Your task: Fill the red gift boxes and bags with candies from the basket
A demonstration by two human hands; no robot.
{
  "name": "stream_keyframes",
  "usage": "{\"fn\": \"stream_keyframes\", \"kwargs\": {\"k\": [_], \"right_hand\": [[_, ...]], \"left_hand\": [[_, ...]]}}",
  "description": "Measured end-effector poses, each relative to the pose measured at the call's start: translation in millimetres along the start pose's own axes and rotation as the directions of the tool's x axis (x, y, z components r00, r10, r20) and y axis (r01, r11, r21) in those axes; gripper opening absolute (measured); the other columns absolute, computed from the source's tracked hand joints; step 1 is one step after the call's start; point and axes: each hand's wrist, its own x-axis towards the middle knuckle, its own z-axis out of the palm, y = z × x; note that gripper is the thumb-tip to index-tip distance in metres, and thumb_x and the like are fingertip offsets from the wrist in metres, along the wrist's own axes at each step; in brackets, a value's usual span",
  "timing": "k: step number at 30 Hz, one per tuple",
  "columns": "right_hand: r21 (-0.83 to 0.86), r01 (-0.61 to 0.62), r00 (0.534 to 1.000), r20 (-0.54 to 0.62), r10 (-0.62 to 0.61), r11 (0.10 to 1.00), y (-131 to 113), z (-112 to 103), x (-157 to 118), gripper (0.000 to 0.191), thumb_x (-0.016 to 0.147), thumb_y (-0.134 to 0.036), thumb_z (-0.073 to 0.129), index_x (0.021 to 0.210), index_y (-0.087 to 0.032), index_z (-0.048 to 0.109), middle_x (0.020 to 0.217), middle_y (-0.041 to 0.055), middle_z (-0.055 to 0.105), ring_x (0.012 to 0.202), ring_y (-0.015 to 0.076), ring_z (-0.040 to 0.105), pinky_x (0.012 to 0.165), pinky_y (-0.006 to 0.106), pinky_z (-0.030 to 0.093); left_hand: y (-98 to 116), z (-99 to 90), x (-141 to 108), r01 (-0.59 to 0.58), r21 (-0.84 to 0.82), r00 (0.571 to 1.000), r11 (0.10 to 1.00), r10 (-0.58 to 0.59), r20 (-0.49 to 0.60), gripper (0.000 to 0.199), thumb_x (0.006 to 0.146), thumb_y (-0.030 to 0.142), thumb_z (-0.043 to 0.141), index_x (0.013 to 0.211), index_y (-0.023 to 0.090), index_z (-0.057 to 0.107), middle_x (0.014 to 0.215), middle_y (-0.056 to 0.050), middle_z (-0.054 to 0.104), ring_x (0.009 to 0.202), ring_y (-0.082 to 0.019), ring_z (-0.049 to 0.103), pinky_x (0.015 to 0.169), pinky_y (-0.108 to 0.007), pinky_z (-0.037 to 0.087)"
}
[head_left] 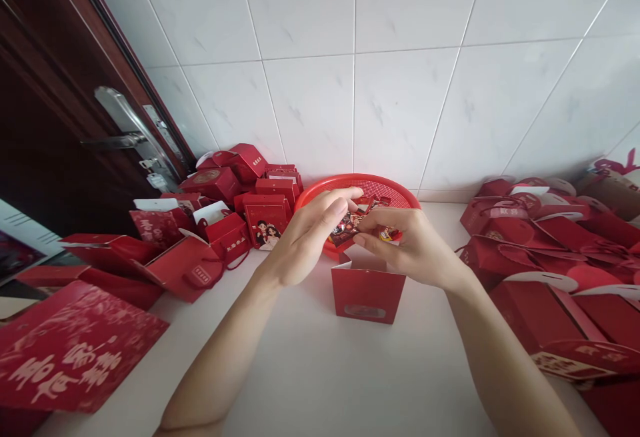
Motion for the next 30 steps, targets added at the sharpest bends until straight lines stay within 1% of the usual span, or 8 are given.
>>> {"fn": "stream_keyframes", "kwargs": {"k": [3, 6, 10, 12, 14, 16, 20, 30], "right_hand": [[0.058, -0.019, 0.999, -0.046, 0.021, 0.998, -0.8, -3.6, 0.5, 0.013, 0.092, -0.023, 0.062, 0.084, -0.018, 0.071, 0.079, 0.0015, 0.071, 0.07, 0.0135, 0.059, 0.063, 0.026, 0.046], [0.119, -0.043, 0.993, -0.108, 0.056, 0.992, -1.5, -7.5, 1.1, 0.019, 0.093, -0.031, 0.064, 0.083, -0.018, 0.071, 0.079, 0.0036, 0.071, 0.072, 0.0157, 0.061, 0.065, 0.028, 0.049], [0.286, -0.096, 0.985, -0.111, 0.132, 0.953, 0.2, -7.7, 1.8, 0.023, 0.09, -0.039, 0.069, 0.083, -0.018, 0.071, 0.083, 0.005, 0.074, 0.075, 0.0173, 0.068, 0.069, 0.03, 0.056], [0.391, -0.138, 0.978, -0.094, 0.189, 0.91, 1.3, -6.0, 2.1, 0.023, 0.088, -0.041, 0.071, 0.086, -0.018, 0.07, 0.086, 0.0057, 0.075, 0.079, 0.0187, 0.072, 0.073, 0.032, 0.059], [0.45, -0.175, 0.969, -0.077, 0.233, 0.876, 1.6, -4.6, 2.3, 0.023, 0.087, -0.041, 0.072, 0.09, -0.018, 0.069, 0.086, 0.0062, 0.076, 0.078, 0.0193, 0.073, 0.076, 0.034, 0.061], [0.464, -0.193, 0.967, -0.061, 0.248, 0.864, 0.9, -3.9, 2.4, 0.023, 0.086, -0.039, 0.073, 0.092, -0.018, 0.069, 0.087, 0.0063, 0.077, 0.077, 0.0192, 0.074, 0.076, 0.035, 0.062], [0.485, -0.169, 0.972, -0.06, 0.226, 0.858, -0.8, -3.8, 2.5, 0.02, 0.085, -0.036, 0.074, 0.089, -0.017, 0.07, 0.09, 0.0067, 0.078, 0.085, 0.0205, 0.075, 0.078, 0.034, 0.062], [0.406, -0.169, 0.941, -0.204, 0.269, 0.898, 1.0, -0.9, 2.2, 0.01, 0.082, -0.028, 0.075, 0.084, -0.018, 0.073, 0.076, 0.0046, 0.077, 0.071, 0.0195, 0.074, 0.07, 0.033, 0.062]], "left_hand": [[-1.8, -1.8, 1.1, 0.01, -0.071, 0.998, 0.997, -0.015, -0.06, 0.05, 0.1, 0.054, 0.046, 0.137, 0.025, 0.062, 0.131, -0.007, 0.069, 0.13, -0.029, 0.057, 0.109, -0.04, 0.046], [-4.4, -3.3, 3.4, 0.001, -0.175, 0.991, 0.985, -0.024, -0.128, 0.049, 0.094, 0.054, 0.058, 0.131, 0.023, 0.068, 0.136, -0.01, 0.066, 0.128, -0.031, 0.059, 0.102, -0.041, 0.051], [-5.1, -1.2, 5.6, 0.01, -0.158, 0.986, 0.987, -0.036, -0.162, 0.047, 0.084, 0.049, 0.074, 0.12, 0.019, 0.074, 0.113, -0.009, 0.077, 0.106, -0.029, 0.07, 0.091, -0.037, 0.057], [-4.3, 0.9, 5.6, -0.007, -0.117, 0.987, 0.993, -0.012, -0.162, 0.044, 0.084, 0.047, 0.074, 0.116, 0.017, 0.075, 0.102, -0.008, 0.078, 0.096, -0.026, 0.072, 0.085, -0.035, 0.059], [-3.4, 2.6, 5.1, -0.033, -0.084, 0.986, 0.996, 0.019, -0.166, 0.04, 0.086, 0.045, 0.073, 0.114, 0.017, 0.075, 0.1, -0.007, 0.078, 0.094, -0.024, 0.072, 0.084, -0.033, 0.059], [-2.6, 3.5, 4.2, -0.048, -0.072, 0.984, 0.996, 0.035, -0.175, 0.04, 0.086, 0.044, 0.073, 0.115, 0.017, 0.075, 0.102, -0.007, 0.078, 0.095, -0.024, 0.071, 0.085, -0.033, 0.059], [-1.0, 3.6, 3.0, -0.055, -0.08, 0.983, 0.995, 0.039, -0.18, 0.04, 0.085, 0.042, 0.074, 0.115, 0.015, 0.074, 0.102, -0.008, 0.077, 0.095, -0.024, 0.072, 0.085, -0.033, 0.059], [-7.8, 1.8, 2.1, -0.079, 0.032, 0.976, 0.996, 0.084, -0.201, 0.038, 0.087, 0.04, 0.073, 0.117, 0.017, 0.073, 0.109, -0.009, 0.077, 0.093, -0.024, 0.071, 0.085, -0.034, 0.058]]}}
